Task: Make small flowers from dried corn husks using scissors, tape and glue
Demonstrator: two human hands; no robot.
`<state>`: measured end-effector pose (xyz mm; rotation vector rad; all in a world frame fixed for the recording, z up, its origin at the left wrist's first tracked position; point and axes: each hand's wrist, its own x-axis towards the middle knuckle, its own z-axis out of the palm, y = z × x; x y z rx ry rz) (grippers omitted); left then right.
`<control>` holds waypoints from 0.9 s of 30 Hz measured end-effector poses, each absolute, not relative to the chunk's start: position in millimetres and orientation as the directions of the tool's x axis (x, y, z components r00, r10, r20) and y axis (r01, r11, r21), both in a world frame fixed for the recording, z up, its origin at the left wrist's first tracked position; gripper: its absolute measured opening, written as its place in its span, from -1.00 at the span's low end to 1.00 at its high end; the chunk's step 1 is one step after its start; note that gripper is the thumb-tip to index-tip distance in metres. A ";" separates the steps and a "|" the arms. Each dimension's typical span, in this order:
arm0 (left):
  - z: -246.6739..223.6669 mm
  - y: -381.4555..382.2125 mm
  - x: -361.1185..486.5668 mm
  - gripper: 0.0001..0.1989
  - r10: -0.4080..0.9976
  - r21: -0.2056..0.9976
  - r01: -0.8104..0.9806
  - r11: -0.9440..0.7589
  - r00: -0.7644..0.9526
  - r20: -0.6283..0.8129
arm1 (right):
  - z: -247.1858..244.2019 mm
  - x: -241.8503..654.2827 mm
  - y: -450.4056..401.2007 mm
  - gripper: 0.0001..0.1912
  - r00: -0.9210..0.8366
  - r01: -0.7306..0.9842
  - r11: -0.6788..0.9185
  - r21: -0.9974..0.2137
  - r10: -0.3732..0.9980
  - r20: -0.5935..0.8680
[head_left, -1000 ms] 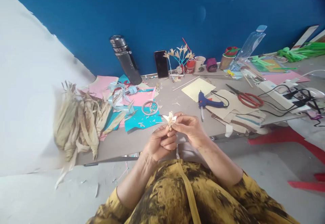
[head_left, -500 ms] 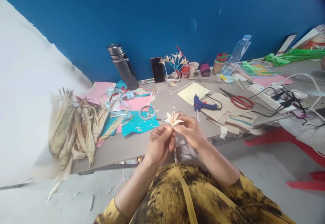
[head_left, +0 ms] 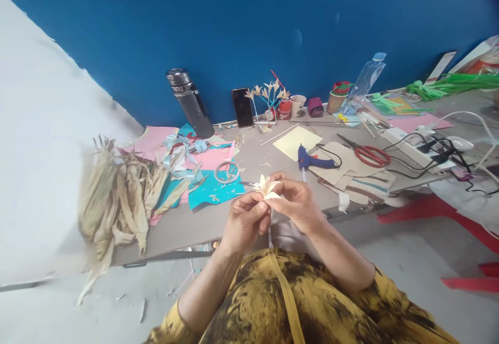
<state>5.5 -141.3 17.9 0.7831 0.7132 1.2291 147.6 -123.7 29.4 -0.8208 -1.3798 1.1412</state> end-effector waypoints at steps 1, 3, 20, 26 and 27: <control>18.3 -140.6 6.0 -0.69 0.975 0.821 -0.544 0.171 0.211 -0.064 | 27.7 148.1 -122.4 -0.78 -0.179 -0.201 0.232 -0.952 0.947 0.268; 19.0 -139.3 6.2 -0.69 0.973 0.820 -0.543 0.179 0.221 -0.065 | 24.8 149.8 -119.8 -0.75 -0.219 -0.291 0.138 -0.947 0.954 0.206; 21.9 -128.3 1.6 -0.69 0.961 0.896 -0.394 0.206 0.255 -0.108 | 22.9 158.4 -103.6 -0.76 -0.298 -0.334 0.100 -0.937 0.932 0.206; 28.9 -116.2 5.0 -0.69 0.982 0.915 -0.389 0.104 0.183 -0.034 | 35.8 155.3 -92.0 -0.75 -0.288 -0.290 0.205 -0.935 0.913 0.289; 30.6 -113.9 6.1 -0.69 0.982 0.914 -0.394 0.096 0.187 -0.023 | 37.8 154.6 -89.9 -0.75 -0.305 -0.312 0.180 -0.933 0.911 0.278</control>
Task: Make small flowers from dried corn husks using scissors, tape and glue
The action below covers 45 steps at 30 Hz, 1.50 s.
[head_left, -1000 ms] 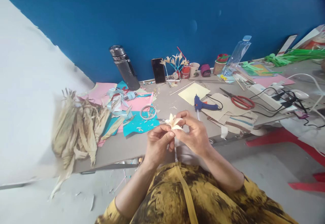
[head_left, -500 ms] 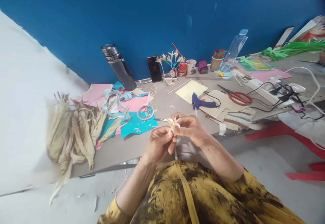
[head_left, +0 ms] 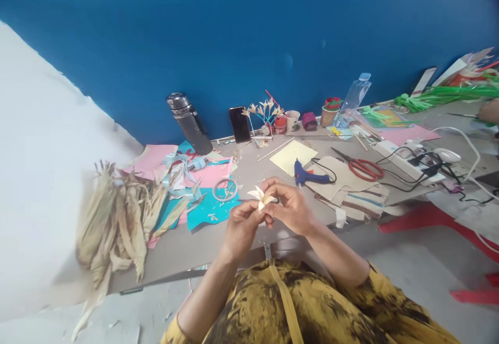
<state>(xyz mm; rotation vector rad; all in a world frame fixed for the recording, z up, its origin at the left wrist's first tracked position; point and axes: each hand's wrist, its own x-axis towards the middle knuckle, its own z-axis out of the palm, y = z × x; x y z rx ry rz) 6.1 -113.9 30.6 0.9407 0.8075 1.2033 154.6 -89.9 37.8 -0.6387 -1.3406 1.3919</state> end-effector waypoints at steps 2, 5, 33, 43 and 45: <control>33.4 -109.3 7.5 -0.69 0.981 0.911 -0.403 0.085 0.193 -0.006 | 41.8 153.7 -85.4 -0.75 -0.334 -0.329 0.148 -0.933 0.905 0.262; 35.3 -102.9 7.7 -0.69 0.977 0.908 -0.411 0.083 0.214 0.007 | 47.5 154.0 -77.1 -0.71 -0.383 -0.336 0.128 -0.933 0.887 0.259; 33.1 -92.4 -1.5 -0.71 0.999 0.831 -0.555 0.044 0.027 -0.035 | 30.5 140.4 -71.5 -0.71 -0.033 -0.247 0.148 -0.958 0.987 0.160; 26.4 -111.7 11.5 -0.70 0.994 0.728 -0.677 0.110 0.063 -0.092 | 10.4 146.3 -116.7 -0.88 -0.151 0.101 0.335 -0.937 0.936 0.318; 22.2 -114.3 14.7 -0.69 0.994 0.714 -0.692 0.107 0.070 -0.081 | 5.9 143.4 -118.9 -0.89 -0.156 0.122 0.358 -0.926 0.928 0.338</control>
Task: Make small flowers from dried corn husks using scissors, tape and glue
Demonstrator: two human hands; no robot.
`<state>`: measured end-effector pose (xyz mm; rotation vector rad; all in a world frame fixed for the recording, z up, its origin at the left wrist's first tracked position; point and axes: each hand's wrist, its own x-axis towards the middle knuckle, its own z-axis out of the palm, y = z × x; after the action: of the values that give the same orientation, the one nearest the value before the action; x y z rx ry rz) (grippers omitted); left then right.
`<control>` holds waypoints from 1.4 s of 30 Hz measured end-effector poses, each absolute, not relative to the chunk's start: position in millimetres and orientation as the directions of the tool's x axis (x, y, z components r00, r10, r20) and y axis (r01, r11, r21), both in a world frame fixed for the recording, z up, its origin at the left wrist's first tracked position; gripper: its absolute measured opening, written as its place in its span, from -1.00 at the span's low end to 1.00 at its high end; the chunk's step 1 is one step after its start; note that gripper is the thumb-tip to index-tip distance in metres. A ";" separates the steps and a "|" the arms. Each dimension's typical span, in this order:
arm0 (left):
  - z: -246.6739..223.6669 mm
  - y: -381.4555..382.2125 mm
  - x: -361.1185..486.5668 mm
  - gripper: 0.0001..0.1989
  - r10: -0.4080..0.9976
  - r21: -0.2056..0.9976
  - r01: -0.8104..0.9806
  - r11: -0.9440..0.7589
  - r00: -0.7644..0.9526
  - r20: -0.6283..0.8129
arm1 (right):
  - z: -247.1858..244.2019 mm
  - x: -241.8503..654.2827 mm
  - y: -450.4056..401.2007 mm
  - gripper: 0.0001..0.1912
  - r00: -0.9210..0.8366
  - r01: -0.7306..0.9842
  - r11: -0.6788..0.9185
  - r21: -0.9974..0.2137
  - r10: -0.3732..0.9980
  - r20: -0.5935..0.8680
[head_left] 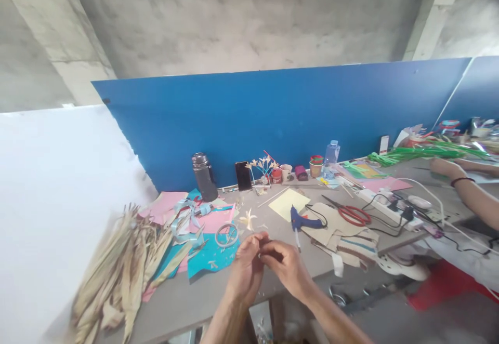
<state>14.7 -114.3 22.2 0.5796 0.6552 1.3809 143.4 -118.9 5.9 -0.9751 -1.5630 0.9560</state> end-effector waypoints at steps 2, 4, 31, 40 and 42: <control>20.3 -116.6 14.7 -0.68 0.995 0.732 -0.674 0.099 0.064 -0.076 | 2.5 140.5 -119.2 -0.88 -0.145 0.143 0.384 -0.912 0.920 0.364; 20.6 -118.6 11.2 -0.67 0.998 0.794 -0.607 0.049 0.004 -0.059 | 0.1 138.1 -118.2 -0.88 -0.138 0.168 0.403 -0.899 0.913 0.384; 17.3 -110.9 0.6 -0.92 0.930 0.939 0.124 -0.321 -0.144 0.337 | -7.0 145.8 -91.9 -0.73 -0.289 0.370 0.559 -0.742 0.828 0.481; 23.0 -74.2 -19.0 -0.89 0.930 0.950 0.176 -0.260 -0.220 0.295 | -10.6 134.8 -66.8 -0.75 -0.182 0.323 0.383 -0.865 0.922 0.340; 31.6 -57.2 -27.9 -0.88 0.936 0.957 0.151 -0.247 -0.220 0.276 | -12.5 136.4 -68.4 -0.78 -0.156 0.365 0.353 -0.862 0.935 0.317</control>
<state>-27.9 -57.2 31.6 1.3778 1.3440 1.5324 136.4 -68.4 -12.5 -1.1659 -1.7085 0.7895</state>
